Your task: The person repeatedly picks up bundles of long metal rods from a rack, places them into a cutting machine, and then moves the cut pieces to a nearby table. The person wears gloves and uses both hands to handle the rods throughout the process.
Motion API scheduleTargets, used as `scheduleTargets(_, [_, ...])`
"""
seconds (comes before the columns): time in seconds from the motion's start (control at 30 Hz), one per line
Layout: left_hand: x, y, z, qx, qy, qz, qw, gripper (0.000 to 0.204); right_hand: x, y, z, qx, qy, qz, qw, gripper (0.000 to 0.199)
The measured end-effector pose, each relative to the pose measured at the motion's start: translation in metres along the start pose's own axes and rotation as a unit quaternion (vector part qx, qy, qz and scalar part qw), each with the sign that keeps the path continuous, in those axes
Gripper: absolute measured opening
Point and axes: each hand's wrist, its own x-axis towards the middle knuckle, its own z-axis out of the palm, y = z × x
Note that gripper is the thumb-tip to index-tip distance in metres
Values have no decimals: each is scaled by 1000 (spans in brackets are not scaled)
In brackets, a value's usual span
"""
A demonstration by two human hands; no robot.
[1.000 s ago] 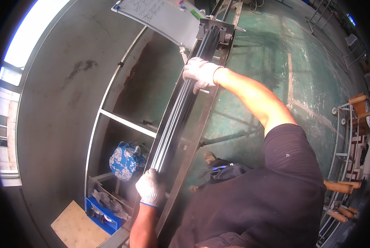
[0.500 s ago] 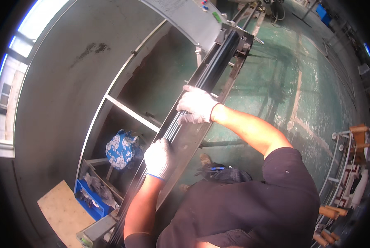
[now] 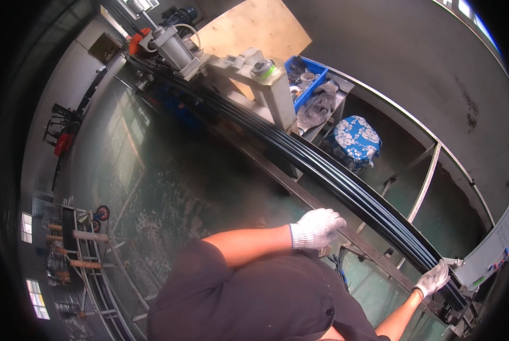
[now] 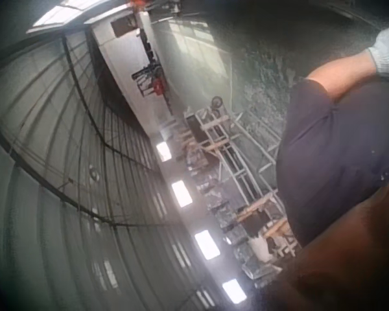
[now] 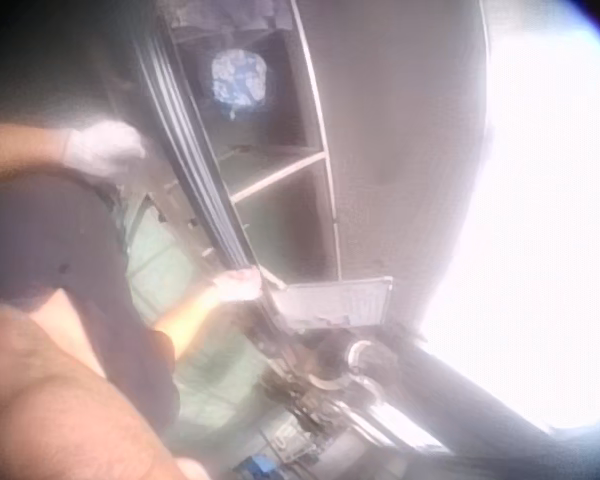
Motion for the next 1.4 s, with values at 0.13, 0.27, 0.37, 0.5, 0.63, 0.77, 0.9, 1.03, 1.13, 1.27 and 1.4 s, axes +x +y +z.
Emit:
scheduleTargets(0.13, [-127,-79,-5,-32,31,-198,979,36,-1,-115,-28,6,128,26,991,38])
scheduleTargets(0.27, [-244,-143,-16,-131,71,-311,939,35,-46,-332,-47,241,69,-33,967,32])
scheduleTargets(0.37, [-304,-182,-60,-135,120,-340,923,33,-79,-496,-72,368,-24,-147,918,27])
scheduleTargets(0.5, [-367,-232,-102,-106,164,-362,912,31,-98,-657,-104,445,-146,-256,846,34])
scheduleTargets(0.63, [-415,-276,-124,-124,194,-397,888,30,-106,-777,-118,471,-193,-325,797,33])
scheduleTargets(0.77, [-444,-329,-127,-138,208,-386,888,30,-112,-899,-108,497,-244,-365,749,34])
scheduleTargets(0.9, [-482,-397,-154,-184,280,-450,828,31,-111,-1018,-82,545,-262,-377,702,34])
scheduleTargets(1.03, [-517,-420,-238,-101,346,-511,780,28,-95,-1151,-95,561,-339,-359,664,29])
scheduleTargets(1.13, [-527,-447,-300,-85,359,-532,762,28,-84,-1250,-93,590,-311,-415,619,28])
scheduleTargets(1.27, [-533,-501,-325,-112,449,-555,691,30,-64,-1362,-111,581,-314,-395,639,26])
scheduleTargets(1.4, [-555,-561,-309,-222,435,-497,717,33,-54,-1472,-110,609,-367,-333,620,29])
